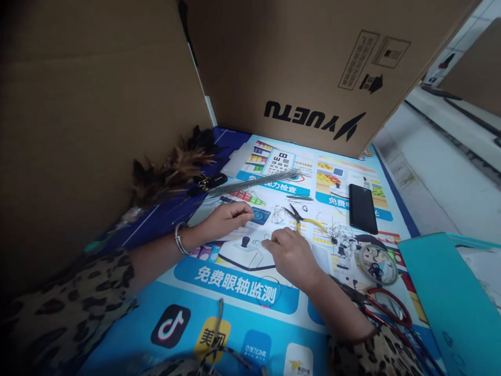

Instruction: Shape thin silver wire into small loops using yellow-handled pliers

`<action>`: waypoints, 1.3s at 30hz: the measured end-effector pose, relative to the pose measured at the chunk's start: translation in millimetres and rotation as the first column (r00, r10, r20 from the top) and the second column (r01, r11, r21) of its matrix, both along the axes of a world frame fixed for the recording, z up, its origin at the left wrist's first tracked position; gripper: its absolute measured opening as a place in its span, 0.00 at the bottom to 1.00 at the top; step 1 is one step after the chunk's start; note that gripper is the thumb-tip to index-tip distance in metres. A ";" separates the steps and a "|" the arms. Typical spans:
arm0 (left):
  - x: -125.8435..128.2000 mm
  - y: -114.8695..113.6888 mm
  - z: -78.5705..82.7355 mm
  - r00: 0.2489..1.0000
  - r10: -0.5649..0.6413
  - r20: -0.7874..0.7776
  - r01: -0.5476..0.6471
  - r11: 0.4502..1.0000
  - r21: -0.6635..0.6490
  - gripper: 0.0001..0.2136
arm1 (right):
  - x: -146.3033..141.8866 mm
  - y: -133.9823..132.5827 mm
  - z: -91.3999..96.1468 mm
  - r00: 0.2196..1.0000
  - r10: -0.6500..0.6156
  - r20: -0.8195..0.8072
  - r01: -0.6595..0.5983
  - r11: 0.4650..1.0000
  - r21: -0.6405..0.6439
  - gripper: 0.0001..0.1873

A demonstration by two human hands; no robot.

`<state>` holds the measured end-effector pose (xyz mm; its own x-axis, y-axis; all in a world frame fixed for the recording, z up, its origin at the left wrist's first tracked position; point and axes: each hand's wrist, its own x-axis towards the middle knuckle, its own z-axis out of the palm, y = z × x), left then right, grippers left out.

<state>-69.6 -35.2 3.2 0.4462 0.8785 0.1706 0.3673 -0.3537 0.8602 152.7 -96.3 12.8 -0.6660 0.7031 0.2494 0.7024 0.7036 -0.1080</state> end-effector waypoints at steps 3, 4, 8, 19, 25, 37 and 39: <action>0.2 -0.5 1.0 1.000 -0.002 0.000 0.002 1.000 0.005 0.09 | -1.4 -0.3 0.4 1.000 0.011 0.006 -0.011 1.000 -0.011 0.14; 0.2 -0.7 1.4 1.000 -0.002 0.000 0.002 1.000 0.004 0.09 | -1.4 -0.2 0.6 1.000 0.011 0.009 -0.011 1.000 -0.015 0.15; 0.0 -1.5 2.9 1.000 -0.004 -0.011 0.004 1.000 -0.003 0.09 | 0.7 0.9 2.6 0.999 0.020 -0.042 -0.021 1.000 -0.021 0.14; -0.1 -3.0 7.0 1.000 -0.016 -0.024 0.016 1.000 0.010 0.10 | 3.5 1.3 22.4 0.990 0.137 -0.022 -0.139 0.983 -0.123 0.16; -1.6 -2.6 4.9 0.999 -0.005 -0.034 0.004 1.000 -0.019 0.09 | 30.7 2.6 65.9 0.997 0.062 0.037 -0.051 0.972 -0.231 0.16; 1.4 0.1 0.3 0.998 -0.004 0.061 0.009 0.996 -0.088 0.11 | 26.4 -23.7 65.8 0.944 0.110 0.310 0.012 0.931 -0.366 0.16; 1.8 0.2 0.8 0.998 -0.015 0.066 0.022 0.995 -0.098 0.11 | 22.7 -23.4 63.4 0.942 0.111 0.316 0.008 0.935 -0.354 0.15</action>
<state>-67.9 -35.0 4.0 0.4534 0.8841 0.1131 0.3035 -0.2725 0.9130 175.4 -119.7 76.2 -0.7052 0.6672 -0.2400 0.7038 0.6997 -0.1227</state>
